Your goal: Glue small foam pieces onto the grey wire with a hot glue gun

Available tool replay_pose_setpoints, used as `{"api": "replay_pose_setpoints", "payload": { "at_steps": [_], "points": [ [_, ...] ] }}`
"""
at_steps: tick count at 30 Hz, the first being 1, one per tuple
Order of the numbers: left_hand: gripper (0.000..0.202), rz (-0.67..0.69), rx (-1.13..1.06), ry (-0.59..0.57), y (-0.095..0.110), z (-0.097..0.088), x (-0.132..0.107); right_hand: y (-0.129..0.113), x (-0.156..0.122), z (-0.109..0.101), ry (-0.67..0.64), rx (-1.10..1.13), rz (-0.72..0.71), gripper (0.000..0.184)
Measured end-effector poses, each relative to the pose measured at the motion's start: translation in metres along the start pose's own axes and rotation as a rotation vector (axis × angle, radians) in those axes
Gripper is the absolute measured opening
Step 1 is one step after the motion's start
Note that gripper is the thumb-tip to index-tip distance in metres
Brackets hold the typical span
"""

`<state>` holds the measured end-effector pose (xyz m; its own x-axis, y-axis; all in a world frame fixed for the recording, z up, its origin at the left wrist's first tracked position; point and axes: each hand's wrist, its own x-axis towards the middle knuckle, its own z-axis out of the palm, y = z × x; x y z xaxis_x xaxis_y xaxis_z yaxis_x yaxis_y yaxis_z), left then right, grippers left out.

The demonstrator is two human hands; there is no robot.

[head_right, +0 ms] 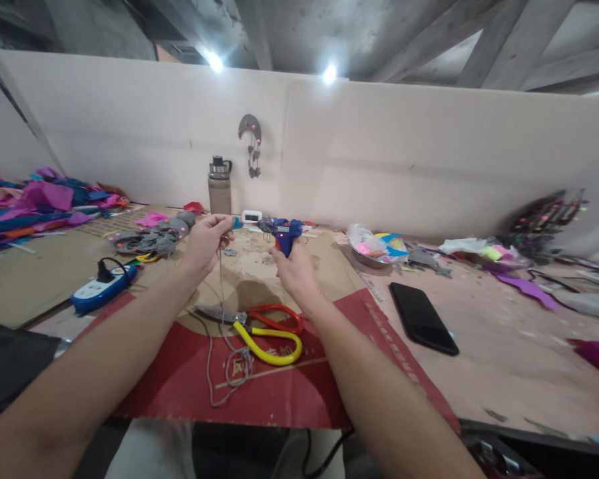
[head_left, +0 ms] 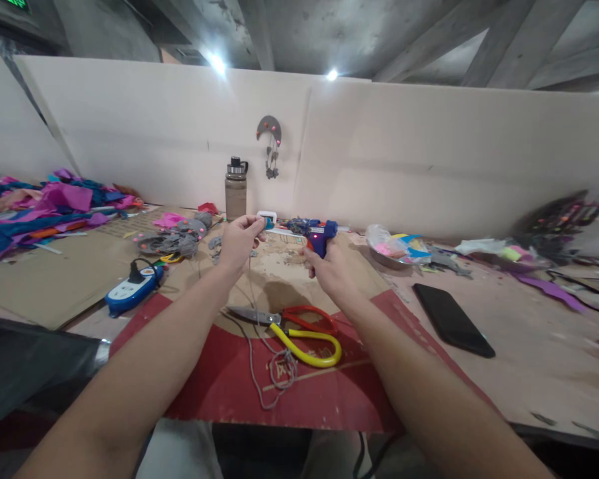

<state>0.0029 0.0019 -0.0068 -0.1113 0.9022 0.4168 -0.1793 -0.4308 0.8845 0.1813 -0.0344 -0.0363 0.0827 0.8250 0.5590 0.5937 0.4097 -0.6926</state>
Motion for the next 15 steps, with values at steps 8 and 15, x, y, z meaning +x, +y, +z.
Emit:
{"api": "replay_pose_setpoints", "payload": {
  "at_steps": [8,15],
  "points": [
    [0.014,0.231,0.364,0.037,0.006,0.004,-0.009,0.044,0.015,0.000,-0.225,-0.394,0.165,0.013],
    [0.008,0.450,0.607,0.012,0.009,0.004,-0.014,0.038,0.016,-0.017,0.077,-0.543,0.098,0.018]
  ]
}}
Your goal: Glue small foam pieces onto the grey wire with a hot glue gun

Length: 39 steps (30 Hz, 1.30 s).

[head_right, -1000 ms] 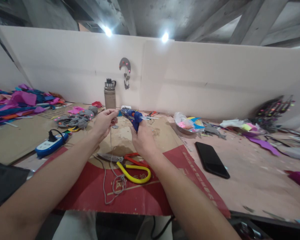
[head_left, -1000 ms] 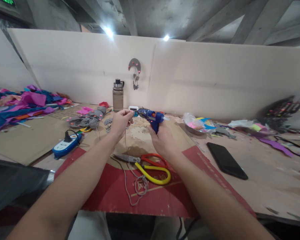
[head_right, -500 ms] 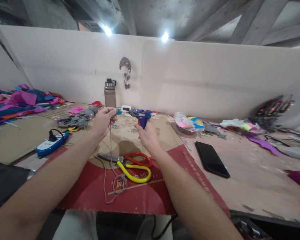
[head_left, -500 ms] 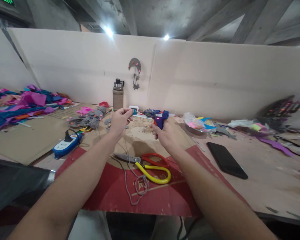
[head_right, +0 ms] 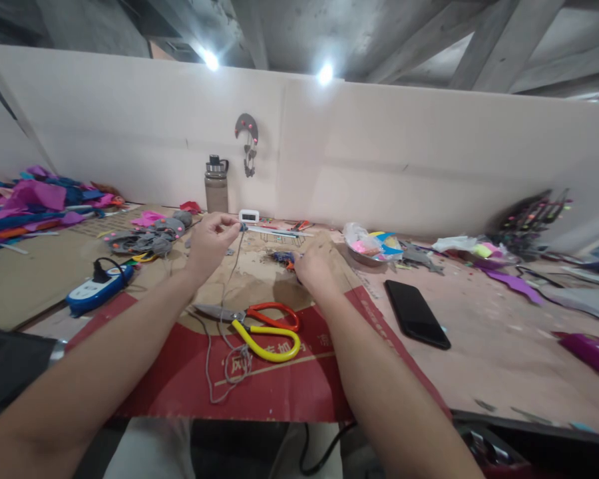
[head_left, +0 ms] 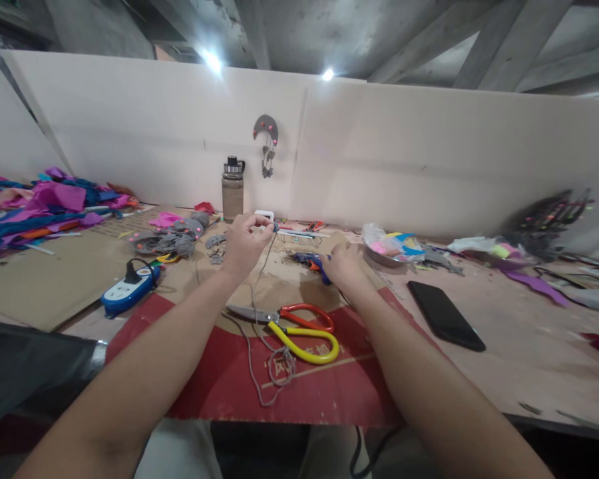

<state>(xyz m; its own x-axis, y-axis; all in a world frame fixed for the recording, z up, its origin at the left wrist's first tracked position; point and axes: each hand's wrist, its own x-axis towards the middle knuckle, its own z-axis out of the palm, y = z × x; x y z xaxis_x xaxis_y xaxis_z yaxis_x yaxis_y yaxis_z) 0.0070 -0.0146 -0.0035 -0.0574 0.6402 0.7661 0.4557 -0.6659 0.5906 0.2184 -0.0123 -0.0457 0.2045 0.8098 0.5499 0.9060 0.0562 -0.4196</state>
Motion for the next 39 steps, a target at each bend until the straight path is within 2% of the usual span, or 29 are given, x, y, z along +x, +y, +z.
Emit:
{"api": "replay_pose_setpoints", "payload": {
  "at_steps": [1,4,7,9,11,16,20,23,33,39],
  "points": [
    [0.007,0.036,0.020,-0.009,0.001,0.000,-0.001,-0.006,-0.001,-0.003,0.030,0.086,0.002,0.018],
    [0.005,0.117,0.080,-0.048,0.004,0.003,-0.003,-0.032,-0.010,-0.006,-0.067,0.532,0.000,0.019],
    [0.006,0.188,0.125,-0.099,0.007,0.005,-0.005,-0.060,-0.024,-0.003,-0.246,0.972,-0.002,0.021],
    [0.008,0.240,0.130,-0.121,0.009,0.007,-0.007,-0.072,-0.032,-0.002,-0.313,1.159,0.019,0.022],
    [0.009,0.253,0.109,-0.129,0.012,0.008,-0.008,-0.076,-0.035,-0.003,-0.318,1.254,0.057,0.024],
    [0.006,0.099,-0.015,-0.128,0.013,0.013,-0.013,-0.070,-0.029,-0.008,-0.218,1.222,0.094,0.015],
    [0.012,-0.085,-0.169,-0.200,0.011,0.019,-0.016,-0.063,-0.025,-0.008,-0.130,1.105,0.061,0.013],
    [0.015,-0.162,-0.259,-0.235,0.009,0.020,-0.017,-0.062,-0.025,-0.008,-0.113,1.020,0.020,0.013],
    [0.015,-0.182,-0.315,-0.254,0.013,0.019,-0.016,-0.063,-0.027,-0.017,0.002,0.830,-0.025,0.012],
    [0.013,-0.190,-0.351,-0.273,0.013,0.019,-0.017,-0.062,-0.027,-0.023,0.027,0.796,-0.037,0.013]
  ]
}}
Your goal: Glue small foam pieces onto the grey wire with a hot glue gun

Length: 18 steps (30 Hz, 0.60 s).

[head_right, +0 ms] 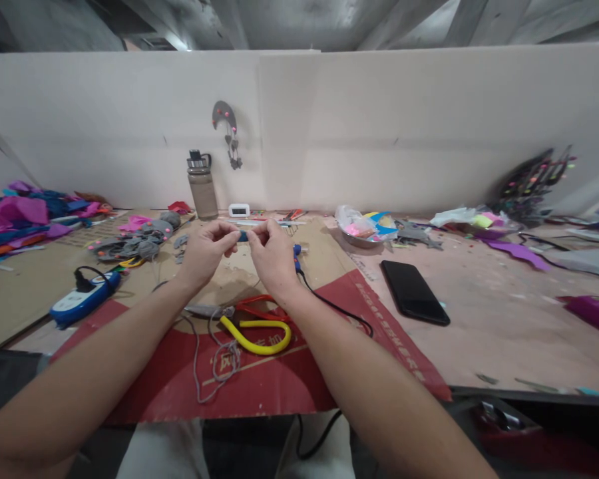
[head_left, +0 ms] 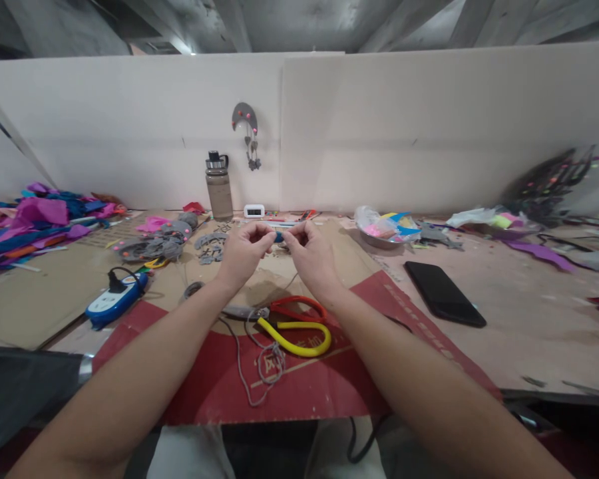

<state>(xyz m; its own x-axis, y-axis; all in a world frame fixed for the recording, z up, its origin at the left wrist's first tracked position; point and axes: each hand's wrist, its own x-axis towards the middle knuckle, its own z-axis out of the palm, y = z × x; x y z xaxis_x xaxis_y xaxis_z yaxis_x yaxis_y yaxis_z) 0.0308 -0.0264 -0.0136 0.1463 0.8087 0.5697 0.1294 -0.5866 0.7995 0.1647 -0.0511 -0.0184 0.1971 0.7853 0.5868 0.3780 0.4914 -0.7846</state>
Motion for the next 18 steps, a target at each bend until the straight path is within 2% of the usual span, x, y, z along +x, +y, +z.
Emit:
{"api": "replay_pose_setpoints", "payload": {
  "at_steps": [18],
  "points": [
    [0.012,-0.052,-0.153,-0.030,-0.0010,0.0007,0.0003,-0.0016,-0.0005,-0.0020,-0.014,-0.007,-0.009,0.015]
  ]
}}
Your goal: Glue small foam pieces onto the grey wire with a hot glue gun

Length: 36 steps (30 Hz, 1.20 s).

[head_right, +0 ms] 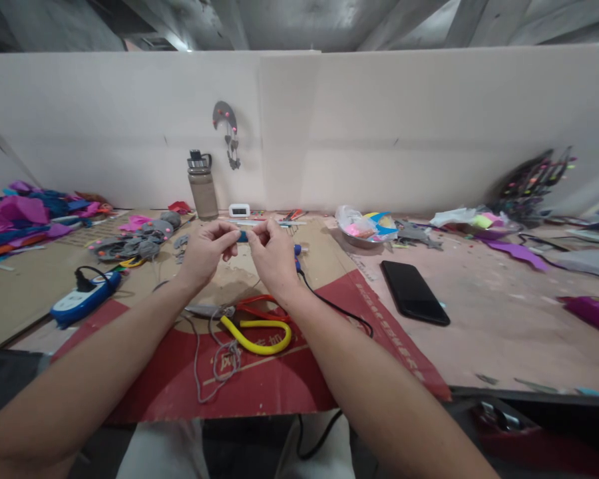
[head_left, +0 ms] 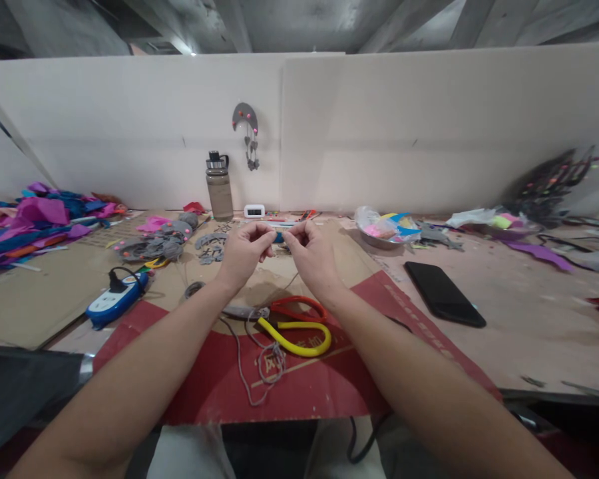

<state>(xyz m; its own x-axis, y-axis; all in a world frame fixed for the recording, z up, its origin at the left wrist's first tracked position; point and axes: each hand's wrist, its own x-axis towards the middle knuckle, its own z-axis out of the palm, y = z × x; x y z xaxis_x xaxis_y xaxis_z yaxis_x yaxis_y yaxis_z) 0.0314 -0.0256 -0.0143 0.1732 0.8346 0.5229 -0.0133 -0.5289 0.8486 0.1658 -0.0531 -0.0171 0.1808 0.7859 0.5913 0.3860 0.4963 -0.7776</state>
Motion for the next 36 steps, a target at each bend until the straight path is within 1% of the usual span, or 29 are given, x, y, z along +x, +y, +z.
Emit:
{"api": "replay_pose_setpoints", "payload": {
  "at_steps": [7,11,20,22,26,29,31,36],
  "points": [
    [0.012,0.015,-0.018,0.016,0.0008,0.0007,-0.0003,-0.0009,-0.0009,0.0001,-0.013,-0.003,-0.002,0.015],
    [0.012,-0.003,-0.024,0.011,0.0019,0.0010,-0.0009,-0.0015,-0.0008,-0.0001,-0.012,-0.016,0.004,0.015],
    [0.010,-0.048,-0.123,-0.035,-0.0021,-0.0005,0.0010,0.0016,0.0008,0.0009,-0.047,0.014,0.003,0.015],
    [0.012,-0.067,-0.131,-0.046,-0.0022,-0.0007,0.0011,0.0015,0.0014,0.0007,-0.053,0.018,0.013,0.015],
    [0.015,-0.122,-0.190,-0.115,-0.0002,-0.0003,0.0014,-0.0006,0.0025,-0.0017,-0.039,0.004,0.039,0.013],
    [0.022,-0.151,-0.201,-0.127,0.0016,0.0000,0.0017,-0.0016,0.0032,-0.0039,-0.037,-0.010,0.050,0.011],
    [0.025,-0.149,-0.169,-0.128,0.0024,0.0000,0.0017,-0.0007,0.0035,-0.0047,-0.038,-0.028,0.027,0.011],
    [0.025,-0.141,-0.107,-0.136,0.0043,-0.0008,0.0010,0.0036,0.0032,-0.0049,-0.049,-0.113,-0.066,0.011]
  ]
}}
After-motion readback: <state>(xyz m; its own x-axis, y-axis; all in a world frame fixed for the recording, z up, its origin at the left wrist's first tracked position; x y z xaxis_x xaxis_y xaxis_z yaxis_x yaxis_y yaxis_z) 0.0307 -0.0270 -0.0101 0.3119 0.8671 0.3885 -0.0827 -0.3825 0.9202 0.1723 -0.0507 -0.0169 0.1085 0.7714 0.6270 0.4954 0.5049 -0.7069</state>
